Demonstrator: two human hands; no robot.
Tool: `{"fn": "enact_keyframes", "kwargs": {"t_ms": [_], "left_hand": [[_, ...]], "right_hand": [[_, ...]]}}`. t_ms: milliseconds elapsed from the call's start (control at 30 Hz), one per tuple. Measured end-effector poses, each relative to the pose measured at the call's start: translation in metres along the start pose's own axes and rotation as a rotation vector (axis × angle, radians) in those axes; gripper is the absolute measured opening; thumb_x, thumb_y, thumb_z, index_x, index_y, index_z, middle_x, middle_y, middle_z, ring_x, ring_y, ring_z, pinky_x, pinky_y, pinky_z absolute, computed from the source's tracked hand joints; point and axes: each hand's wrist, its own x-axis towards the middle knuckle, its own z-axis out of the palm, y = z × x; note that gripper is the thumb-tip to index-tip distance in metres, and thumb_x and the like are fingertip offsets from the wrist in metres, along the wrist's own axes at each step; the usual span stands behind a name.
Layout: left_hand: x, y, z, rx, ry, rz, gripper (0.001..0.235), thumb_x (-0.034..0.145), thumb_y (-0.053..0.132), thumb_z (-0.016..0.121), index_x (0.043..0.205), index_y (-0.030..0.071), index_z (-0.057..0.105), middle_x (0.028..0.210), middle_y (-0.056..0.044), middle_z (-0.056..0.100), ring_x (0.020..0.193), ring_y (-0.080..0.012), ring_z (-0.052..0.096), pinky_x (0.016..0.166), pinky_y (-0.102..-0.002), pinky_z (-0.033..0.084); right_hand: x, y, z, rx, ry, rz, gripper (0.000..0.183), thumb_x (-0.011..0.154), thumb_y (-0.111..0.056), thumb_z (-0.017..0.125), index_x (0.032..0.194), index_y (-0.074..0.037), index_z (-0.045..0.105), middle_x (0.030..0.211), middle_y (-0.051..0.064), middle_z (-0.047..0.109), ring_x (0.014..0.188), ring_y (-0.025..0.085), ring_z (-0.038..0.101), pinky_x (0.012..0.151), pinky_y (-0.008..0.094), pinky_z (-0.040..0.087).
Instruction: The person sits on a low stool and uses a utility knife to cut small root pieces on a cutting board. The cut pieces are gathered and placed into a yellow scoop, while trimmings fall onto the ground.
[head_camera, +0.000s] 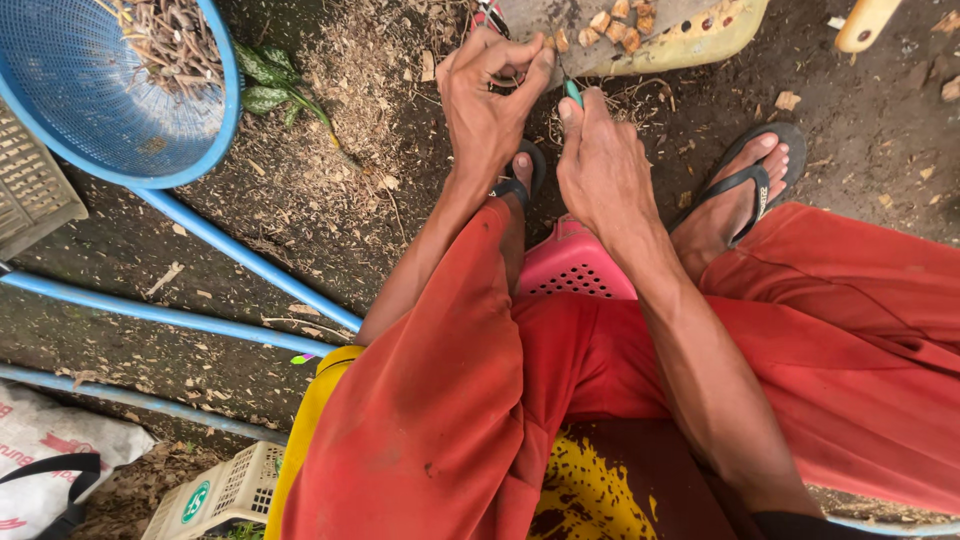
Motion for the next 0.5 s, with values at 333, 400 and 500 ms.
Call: {"fn": "enact_keyframes", "kwargs": {"t_ms": [333,400,500], "left_hand": [[-0.004,-0.004,0.008,-0.155,0.016,0.026,0.014,0.092,0.012,0.081,0.104,0.004,0.078,0.085,-0.003,0.066,0.075,-0.0118,0.063,0.072,-0.028,0.053],[-0.004,-0.002,0.009,-0.153,0.017,0.03,0.014,0.092,0.011,0.082,0.103,0.004,0.078,0.085,-0.004,0.066,0.075,-0.0116,0.063,0.071,-0.027,0.053],[-0.005,0.003,0.008,-0.075,0.045,0.015,0.015,0.09,0.011,0.084,0.102,0.005,0.077,0.083,-0.003,0.064,0.073,-0.0118,0.062,0.069,-0.027,0.052]], "right_hand": [[0.017,0.015,0.016,0.073,0.065,-0.111,0.037,0.114,-0.028,0.042,0.107,0.005,0.055,0.08,0.034,0.065,0.082,0.057,0.062,0.072,0.064,0.045],[0.02,0.021,0.018,0.119,0.078,-0.152,0.037,0.114,-0.028,0.041,0.106,0.006,0.055,0.083,0.034,0.065,0.086,0.056,0.063,0.072,0.063,0.046],[0.021,0.029,0.021,0.11,0.039,-0.112,0.038,0.115,-0.03,0.041,0.107,0.005,0.056,0.089,0.035,0.065,0.091,0.057,0.061,0.076,0.063,0.044]]}}
